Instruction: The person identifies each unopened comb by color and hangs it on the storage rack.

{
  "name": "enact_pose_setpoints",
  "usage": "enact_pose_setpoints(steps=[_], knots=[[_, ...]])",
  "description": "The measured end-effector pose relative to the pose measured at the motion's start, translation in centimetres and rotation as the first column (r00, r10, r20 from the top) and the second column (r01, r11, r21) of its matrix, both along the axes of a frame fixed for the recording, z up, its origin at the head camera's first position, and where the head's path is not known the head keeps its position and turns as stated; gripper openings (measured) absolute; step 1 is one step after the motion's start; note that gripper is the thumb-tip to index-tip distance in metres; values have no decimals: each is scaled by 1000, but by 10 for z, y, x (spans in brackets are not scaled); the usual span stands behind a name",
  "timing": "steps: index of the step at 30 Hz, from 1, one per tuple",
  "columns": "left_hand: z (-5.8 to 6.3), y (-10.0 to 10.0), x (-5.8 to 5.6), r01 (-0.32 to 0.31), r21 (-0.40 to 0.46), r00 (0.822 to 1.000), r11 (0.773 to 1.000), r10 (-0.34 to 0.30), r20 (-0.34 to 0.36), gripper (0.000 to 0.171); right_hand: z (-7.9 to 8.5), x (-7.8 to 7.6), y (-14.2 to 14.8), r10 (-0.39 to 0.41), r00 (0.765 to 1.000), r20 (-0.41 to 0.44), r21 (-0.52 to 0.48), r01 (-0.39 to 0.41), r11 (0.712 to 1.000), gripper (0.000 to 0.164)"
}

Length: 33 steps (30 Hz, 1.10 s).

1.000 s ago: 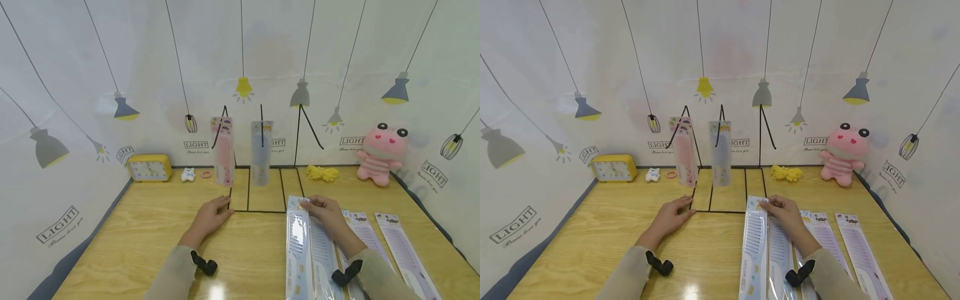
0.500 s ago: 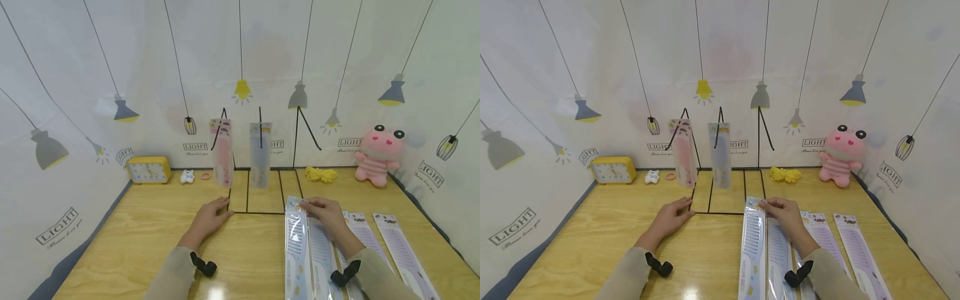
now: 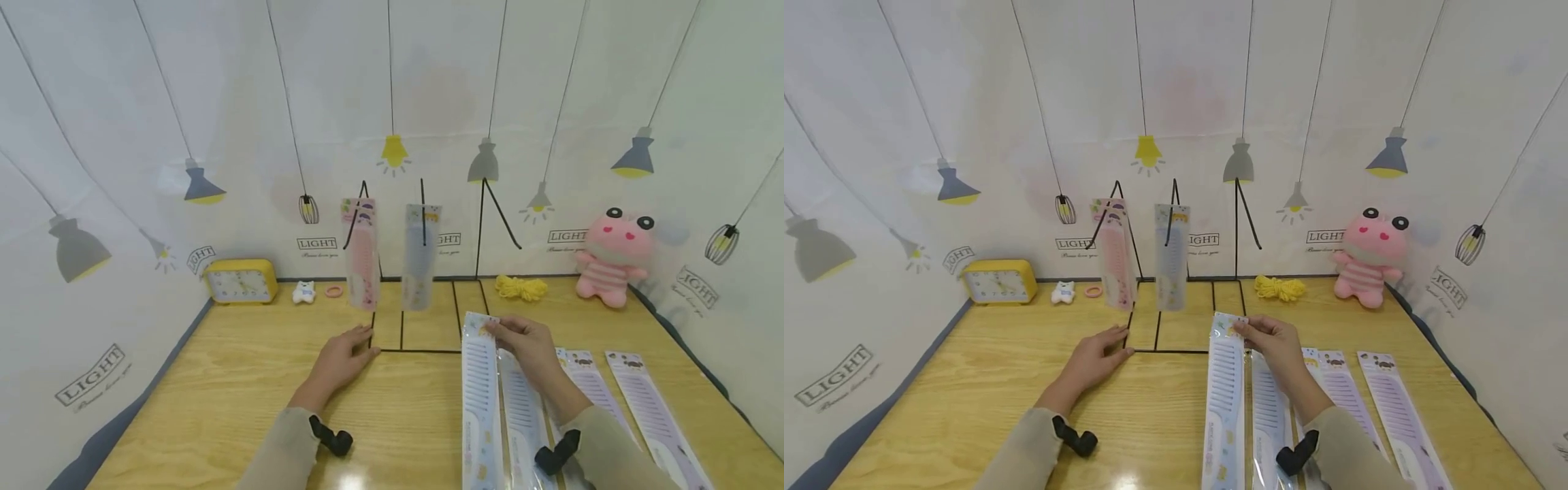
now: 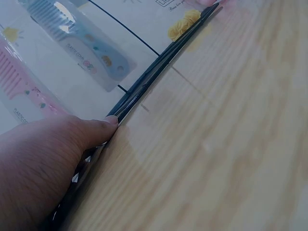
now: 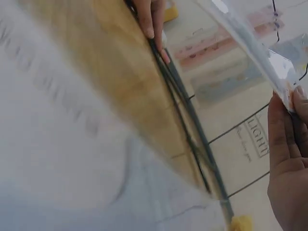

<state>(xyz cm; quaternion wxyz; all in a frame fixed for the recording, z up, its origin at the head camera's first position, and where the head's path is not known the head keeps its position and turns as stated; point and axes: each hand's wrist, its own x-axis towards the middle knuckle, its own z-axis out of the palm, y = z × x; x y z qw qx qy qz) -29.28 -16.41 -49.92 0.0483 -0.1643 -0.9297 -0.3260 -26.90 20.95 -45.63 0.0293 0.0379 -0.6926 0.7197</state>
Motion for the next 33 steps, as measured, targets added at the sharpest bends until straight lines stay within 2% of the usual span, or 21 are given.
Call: enact_pose_setpoints(steps=[5, 11, 17, 20, 22, 33], knots=[[-1, -3, -1, 3, -4, 1000, 1000, -3, -5, 56, 34, 4, -20, 69, 990, -124, 47, -63, 997, 19], [0, -3, -1, 6, 10, 1000, 1000, -6, -4, 56, 82, 5, -42, 120, 961, -249, 64, -107, 992, 18], [1, -4, -1, 6, 0, 1000, 1000, -6, -2, 57, 119, 0, -62, 98, 918, -385, 123, -54, 991, 23], [1, -4, -2, 8, -1, 1000, 1000, -8, -10, 57, 131, -2, -70, 90, 899, -429, 146, -30, 989, 23], [1, -3, -3, 9, -6, 1000, 1000, -9, -11, 57, 136, -2, -76, 86, 895, -438, 147, -23, 989, 22], [0, -2, -2, 8, -6, 1000, 1000, -8, -19, 55, 146, -8, -93, 40, 898, -439, 151, 30, 988, 27]])
